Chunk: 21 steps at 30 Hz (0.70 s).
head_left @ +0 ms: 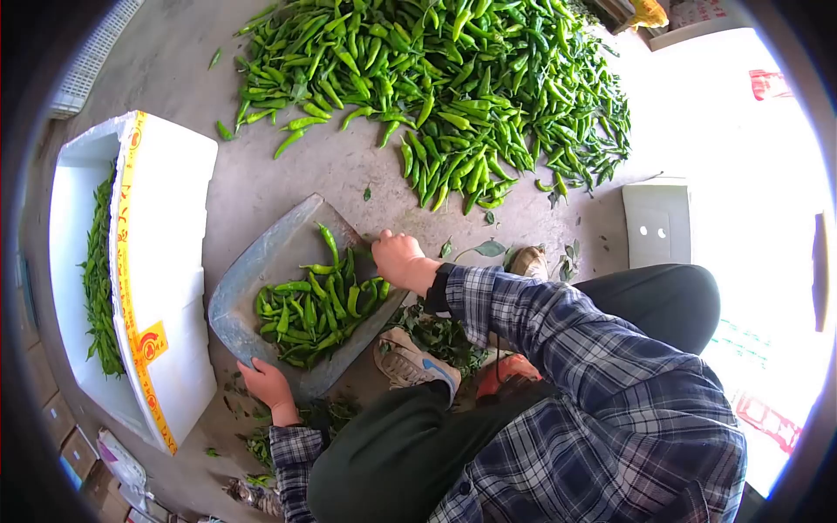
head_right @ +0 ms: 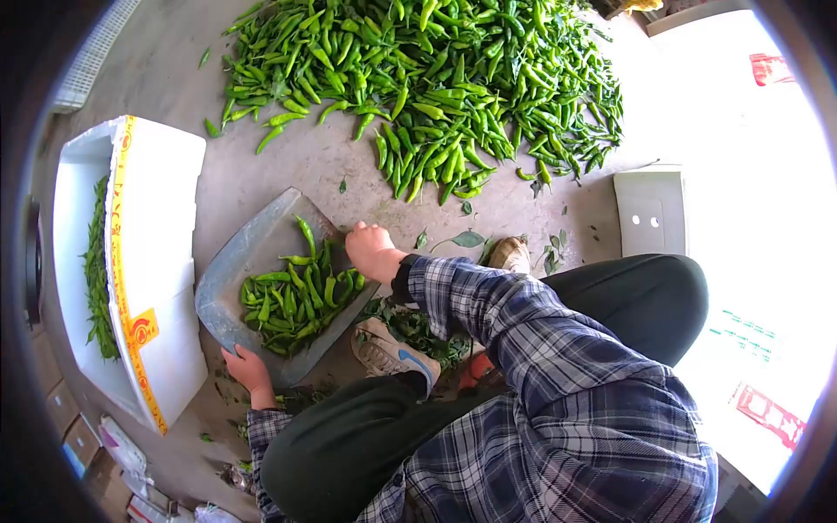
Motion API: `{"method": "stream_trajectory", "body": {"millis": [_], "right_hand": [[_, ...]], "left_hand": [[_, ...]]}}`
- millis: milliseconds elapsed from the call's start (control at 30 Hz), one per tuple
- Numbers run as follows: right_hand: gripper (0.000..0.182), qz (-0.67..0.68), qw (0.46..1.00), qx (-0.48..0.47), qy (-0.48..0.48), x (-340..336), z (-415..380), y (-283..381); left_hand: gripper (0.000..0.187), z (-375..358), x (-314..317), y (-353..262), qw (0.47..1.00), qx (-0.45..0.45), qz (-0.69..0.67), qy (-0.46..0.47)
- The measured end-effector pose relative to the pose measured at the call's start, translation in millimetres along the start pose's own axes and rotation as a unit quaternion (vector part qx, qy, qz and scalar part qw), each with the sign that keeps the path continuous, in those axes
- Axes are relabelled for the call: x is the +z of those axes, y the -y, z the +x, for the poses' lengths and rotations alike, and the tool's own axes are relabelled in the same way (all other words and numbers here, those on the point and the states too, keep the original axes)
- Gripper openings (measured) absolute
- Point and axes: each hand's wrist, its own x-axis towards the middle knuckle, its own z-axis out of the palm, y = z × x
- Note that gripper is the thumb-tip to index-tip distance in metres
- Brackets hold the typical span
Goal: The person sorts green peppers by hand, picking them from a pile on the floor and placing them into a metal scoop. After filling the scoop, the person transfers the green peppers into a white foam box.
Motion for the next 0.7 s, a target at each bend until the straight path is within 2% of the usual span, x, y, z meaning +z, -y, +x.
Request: {"method": "stream_trajectory", "body": {"millis": [100, 167, 200, 267, 333, 367, 400, 433, 467, 500, 567, 633, 700], "right_hand": [[0.027, 0.071, 0.997, 0.038, 0.014, 1.4, 2.3, 7.6], [0.036, 0.124, 0.985, -0.031, 0.115, -11.5, -1.2, 21.9], [0.036, 0.124, 0.985, -0.031, 0.115, -19.7, -7.9, 26.8], [0.039, 0.21, 0.944, -0.24, 0.088, -41.4, -23.3, 37.0], [0.045, 0.211, 0.967, -0.14, 0.002, -69.4, -9.6, 24.2], [0.045, 0.17, 0.979, -0.058, -0.097, -65.3, 12.4, 1.7], [0.045, 0.125, 0.973, 0.024, -0.195, -61.7, 34.8, -23.4], [0.044, 0.147, 0.959, 0.086, -0.228, -78.8, 38.6, -42.5], [0.035, 0.006, 0.936, 0.126, -0.328, -75.3, 46.8, -58.0], [0.037, 0.017, 0.934, 0.142, -0.327, -64.4, 56.9, -75.5], [0.043, -0.079, 0.934, 0.139, -0.321, -41.8, 59.8, -78.9], [0.046, -0.073, 0.961, 0.04, -0.263, -35.0, 51.5, -65.8], [0.045, -0.059, 0.969, 0.012, -0.241, -26.0, 39.8, -51.0]], "left_hand": [[0.044, 2.2, 0.1, -1.5, 1.0, -0.008, 0.0, 0.007], [0.044, -0.9, 0.6, 4.3, 1.0, -0.014, 0.002, 0.013], [0.044, 0.2, 1.9, 6.6, 1.0, -0.003, 0.003, 0.007], [0.043, 2.2, 3.4, 8.2, 1.0, 0.011, 0.003, 0.0], [0.043, 2.2, 3.8, 10.1, 1.0, 0.007, 0.003, 0.001], [0.043, 2.2, 3.6, 10.1, 1.0, 0.006, 0.001, 0.001], [0.043, 2.0, 3.0, 9.5, 1.0, 0.01, -0.007, 0.003], [0.043, 1.5, 2.4, 9.0, 1.0, 0.015, -0.016, 0.005], [0.043, 1.2, 2.1, 8.2, 1.0, 0.013, -0.017, 0.007], [0.043, 1.6, 1.7, 7.3, 1.0, 0.004, -0.022, 0.013], [0.044, 3.3, 2.1, 9.0, 0.999, -0.004, -0.026, 0.018], [0.046, 3.6, 5.9, 16.6, 1.0, -0.013, 0.017, 0.012], [0.046, 3.7, 11.5, 24.9, 1.0, -0.012, -0.004, 0.004]]}}
